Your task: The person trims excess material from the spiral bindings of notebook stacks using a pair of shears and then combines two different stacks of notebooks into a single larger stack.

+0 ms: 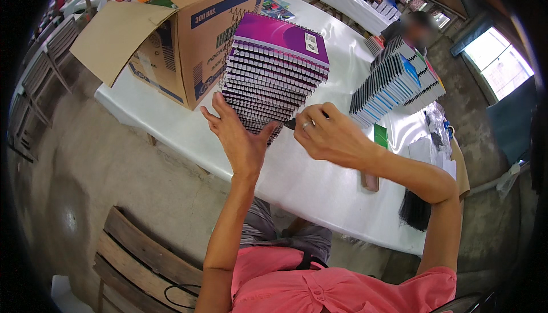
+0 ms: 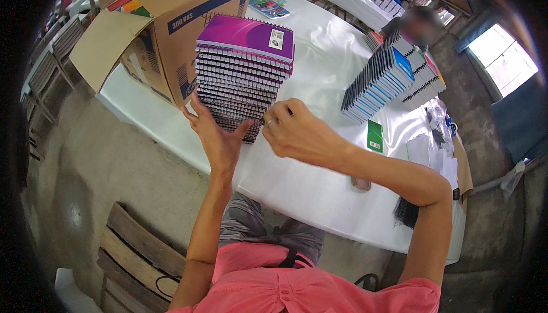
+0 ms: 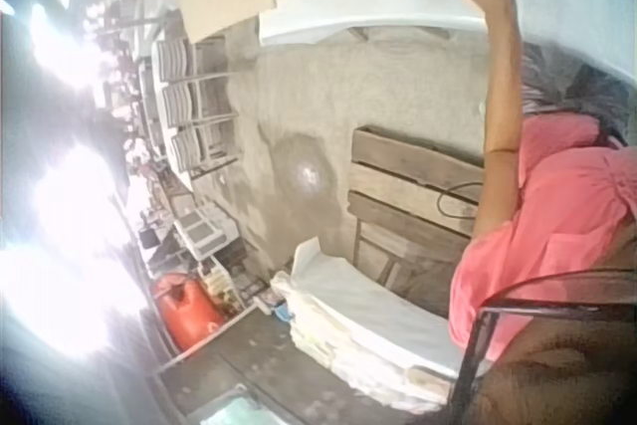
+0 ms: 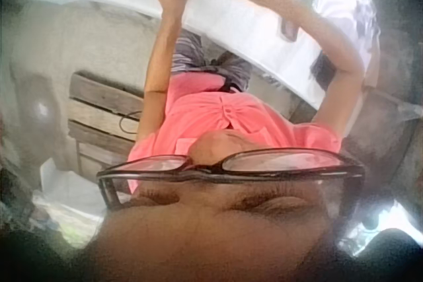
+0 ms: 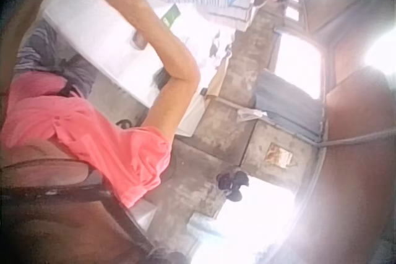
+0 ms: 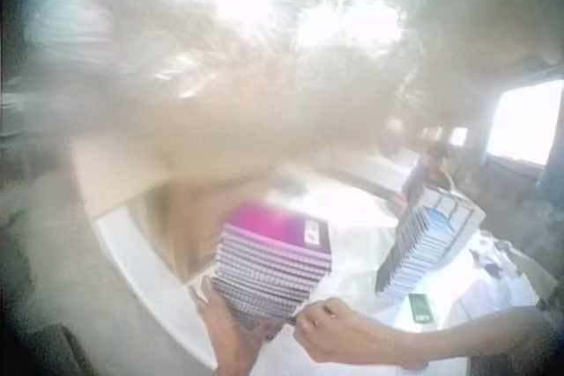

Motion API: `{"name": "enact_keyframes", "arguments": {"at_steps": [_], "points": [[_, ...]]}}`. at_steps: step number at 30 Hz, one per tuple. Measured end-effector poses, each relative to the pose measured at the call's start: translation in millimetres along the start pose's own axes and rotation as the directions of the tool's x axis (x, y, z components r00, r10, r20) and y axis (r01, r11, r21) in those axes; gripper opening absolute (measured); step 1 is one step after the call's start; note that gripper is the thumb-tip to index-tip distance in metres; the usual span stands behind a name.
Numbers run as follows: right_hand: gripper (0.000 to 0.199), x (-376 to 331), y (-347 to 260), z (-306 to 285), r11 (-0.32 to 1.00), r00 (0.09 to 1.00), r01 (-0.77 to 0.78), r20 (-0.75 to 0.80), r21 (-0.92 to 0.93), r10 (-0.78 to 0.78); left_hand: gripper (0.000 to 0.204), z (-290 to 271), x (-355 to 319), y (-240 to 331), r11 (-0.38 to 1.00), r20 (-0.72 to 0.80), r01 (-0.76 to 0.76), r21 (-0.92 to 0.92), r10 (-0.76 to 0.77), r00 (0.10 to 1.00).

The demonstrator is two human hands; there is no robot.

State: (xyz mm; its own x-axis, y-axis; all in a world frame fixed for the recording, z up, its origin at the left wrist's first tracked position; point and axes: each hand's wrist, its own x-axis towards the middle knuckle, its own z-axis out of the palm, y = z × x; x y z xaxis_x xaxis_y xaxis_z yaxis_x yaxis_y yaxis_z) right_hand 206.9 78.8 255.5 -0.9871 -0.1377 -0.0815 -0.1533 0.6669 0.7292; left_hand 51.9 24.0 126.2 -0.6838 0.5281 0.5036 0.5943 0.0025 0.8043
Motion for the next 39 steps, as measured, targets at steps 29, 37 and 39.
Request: {"name": "enact_keyframes", "arguments": {"at_steps": [29, 37, 39], "points": [[0.022, 3.0, -3.8, -13.5, 0.986, 0.984, -0.136, 0.105, -0.102, 0.146, 0.126, -4.0, 8.8, -0.6, 1.000, -0.011, -0.019, -0.013, 0.018, 1.000], [0.031, -2.2, 19.4, -25.8, 0.964, 0.968, -0.245, 0.084, 0.099, 0.237, 0.117, -37.0, 21.8, 19.5, 0.991, -0.133, -0.113, 0.072, 0.122, 0.984], [0.026, -18.8, 33.6, -18.5, 0.982, 0.984, -0.180, -0.007, 0.052, 0.181, 0.096, -60.3, 44.1, 45.5, 0.895, -0.264, -0.445, 0.030, 0.437, 0.860]]}}
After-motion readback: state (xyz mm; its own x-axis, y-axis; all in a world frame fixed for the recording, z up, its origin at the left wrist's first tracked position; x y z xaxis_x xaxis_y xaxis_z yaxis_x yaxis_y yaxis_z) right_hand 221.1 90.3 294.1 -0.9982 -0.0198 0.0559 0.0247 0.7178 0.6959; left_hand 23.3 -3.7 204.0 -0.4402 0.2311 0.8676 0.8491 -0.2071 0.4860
